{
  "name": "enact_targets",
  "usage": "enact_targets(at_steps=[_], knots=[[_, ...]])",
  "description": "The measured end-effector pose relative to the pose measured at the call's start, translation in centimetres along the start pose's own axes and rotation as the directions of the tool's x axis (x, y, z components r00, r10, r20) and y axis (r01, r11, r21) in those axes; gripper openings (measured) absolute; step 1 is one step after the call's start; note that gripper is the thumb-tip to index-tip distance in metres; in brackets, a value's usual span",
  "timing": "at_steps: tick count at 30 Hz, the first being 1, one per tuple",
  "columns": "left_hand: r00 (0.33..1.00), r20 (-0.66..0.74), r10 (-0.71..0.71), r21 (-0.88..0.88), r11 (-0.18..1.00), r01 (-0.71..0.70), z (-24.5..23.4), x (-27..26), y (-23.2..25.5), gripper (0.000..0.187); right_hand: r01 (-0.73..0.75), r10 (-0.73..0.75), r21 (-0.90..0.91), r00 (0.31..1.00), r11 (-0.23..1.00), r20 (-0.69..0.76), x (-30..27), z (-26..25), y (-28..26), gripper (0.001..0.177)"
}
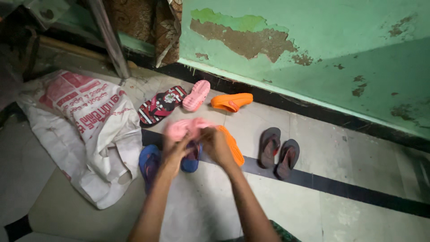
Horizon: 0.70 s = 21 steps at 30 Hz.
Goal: The person unloads footwear from a bag onto the floor, organizes the various sandals and clogs by pairing them together, and then places some back into the bag while keeping others aside.
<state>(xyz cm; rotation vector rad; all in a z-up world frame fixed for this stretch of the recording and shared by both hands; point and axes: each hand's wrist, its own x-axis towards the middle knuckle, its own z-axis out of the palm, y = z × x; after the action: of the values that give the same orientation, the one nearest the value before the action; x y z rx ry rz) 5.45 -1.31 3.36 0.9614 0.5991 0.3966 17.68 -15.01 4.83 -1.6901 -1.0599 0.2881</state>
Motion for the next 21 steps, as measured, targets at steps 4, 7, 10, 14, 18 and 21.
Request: enact_targets(at_steps=[4,7,10,14,18,21], knots=[[0.898,-0.418,0.139,-0.008,0.988,-0.156,-5.6,1.4,-1.5,0.071,-0.127,0.115,-0.168,0.990,0.978,-0.082,-1.2,0.9,-2.5,0.036],[0.823,-0.436,0.364,0.455,0.878,-0.147,-8.5,0.6,-1.7,0.075,-0.279,0.165,-0.557,0.955,0.782,-0.248,-1.3,-1.9,-1.2,0.083],[0.834,-0.354,0.423,0.690,0.720,-0.072,-9.1,0.3,-1.6,0.078,-0.411,0.381,-0.642,0.904,0.647,-0.194,-1.2,-3.2,0.5,0.117],[0.686,-0.104,0.720,0.954,0.268,-0.137,-7.3,-0.2,-0.5,0.084,-0.250,0.186,-0.420,0.964,0.873,-0.187,-1.8,-4.4,0.8,0.074],[0.685,-0.049,0.727,0.861,0.378,-0.340,-3.3,0.7,2.2,0.067,0.237,-0.413,-0.522,0.876,0.819,-0.250,-1.6,-2.2,-2.2,0.037],[0.977,0.073,-0.198,-0.165,0.964,0.208,-0.4,0.7,4.5,0.068,0.425,-0.580,-0.464,0.771,0.777,-0.264,-1.2,0.5,-4.3,0.040]])
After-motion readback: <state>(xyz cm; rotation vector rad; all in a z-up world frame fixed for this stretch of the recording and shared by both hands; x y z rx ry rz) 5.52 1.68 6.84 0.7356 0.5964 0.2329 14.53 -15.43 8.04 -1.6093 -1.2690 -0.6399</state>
